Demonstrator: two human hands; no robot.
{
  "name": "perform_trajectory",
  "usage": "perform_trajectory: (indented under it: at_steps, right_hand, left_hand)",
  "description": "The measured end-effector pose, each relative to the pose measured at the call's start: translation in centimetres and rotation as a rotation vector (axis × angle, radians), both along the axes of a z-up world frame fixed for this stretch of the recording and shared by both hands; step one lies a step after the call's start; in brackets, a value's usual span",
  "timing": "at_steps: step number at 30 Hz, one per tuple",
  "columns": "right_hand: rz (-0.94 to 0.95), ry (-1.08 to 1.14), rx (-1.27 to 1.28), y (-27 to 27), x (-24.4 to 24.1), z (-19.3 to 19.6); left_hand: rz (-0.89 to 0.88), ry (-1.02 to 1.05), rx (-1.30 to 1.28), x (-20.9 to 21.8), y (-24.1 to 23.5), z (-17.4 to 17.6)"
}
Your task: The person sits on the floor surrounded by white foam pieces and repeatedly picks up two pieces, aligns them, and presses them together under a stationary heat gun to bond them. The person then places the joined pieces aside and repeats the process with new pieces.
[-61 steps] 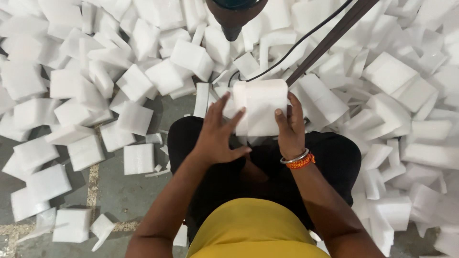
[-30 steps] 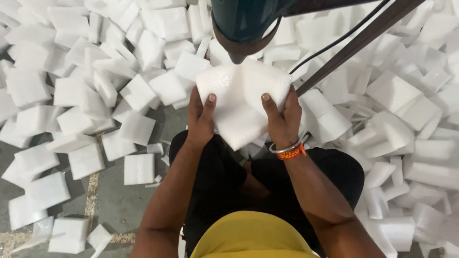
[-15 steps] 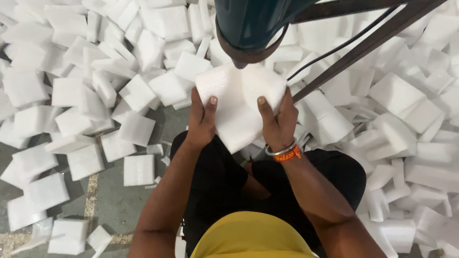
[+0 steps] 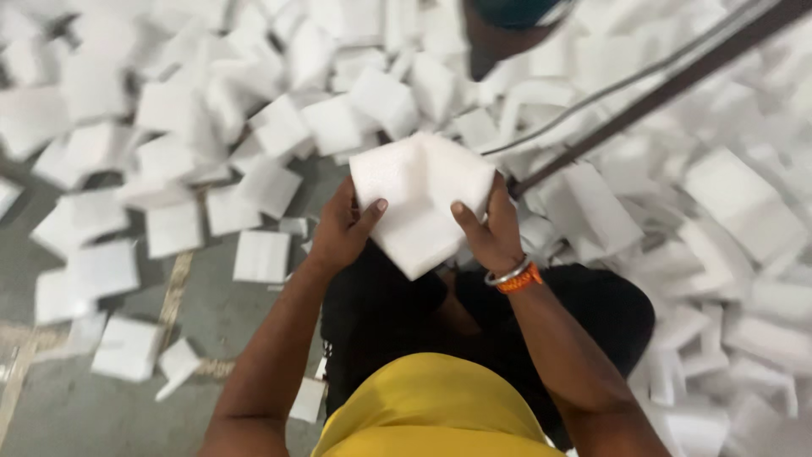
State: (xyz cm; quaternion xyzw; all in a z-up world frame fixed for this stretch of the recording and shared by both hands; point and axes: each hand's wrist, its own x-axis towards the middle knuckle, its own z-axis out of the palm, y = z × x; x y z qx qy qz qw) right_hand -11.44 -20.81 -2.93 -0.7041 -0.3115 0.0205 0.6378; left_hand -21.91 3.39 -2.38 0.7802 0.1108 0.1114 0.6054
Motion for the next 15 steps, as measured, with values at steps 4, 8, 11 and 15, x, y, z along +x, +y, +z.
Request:
perform_trajectory:
  at_steps: [4,8,11,15]
  right_hand:
    - [0.161,0.011,-0.095,2.1,-2.2,-1.0]
    - [0.202,0.085,-0.356,5.1,-5.4,0.8]
    - [0.322,-0.102,-0.454,6.5,-8.6,4.2]
    - [0.452,-0.515,-0.358,6.5,-12.1,11.7]
  left_hand:
    - [0.321,0.025,0.107,-7.1,8.9,-5.3]
    - [0.687,0.238,0.555,-21.5,22.4,-8.6]
    - [1.389,0.178,0.257,-37.3,28.9,-7.1]
    - [2.114,-1.32,-0.187,-56.1,25.5,-3.2]
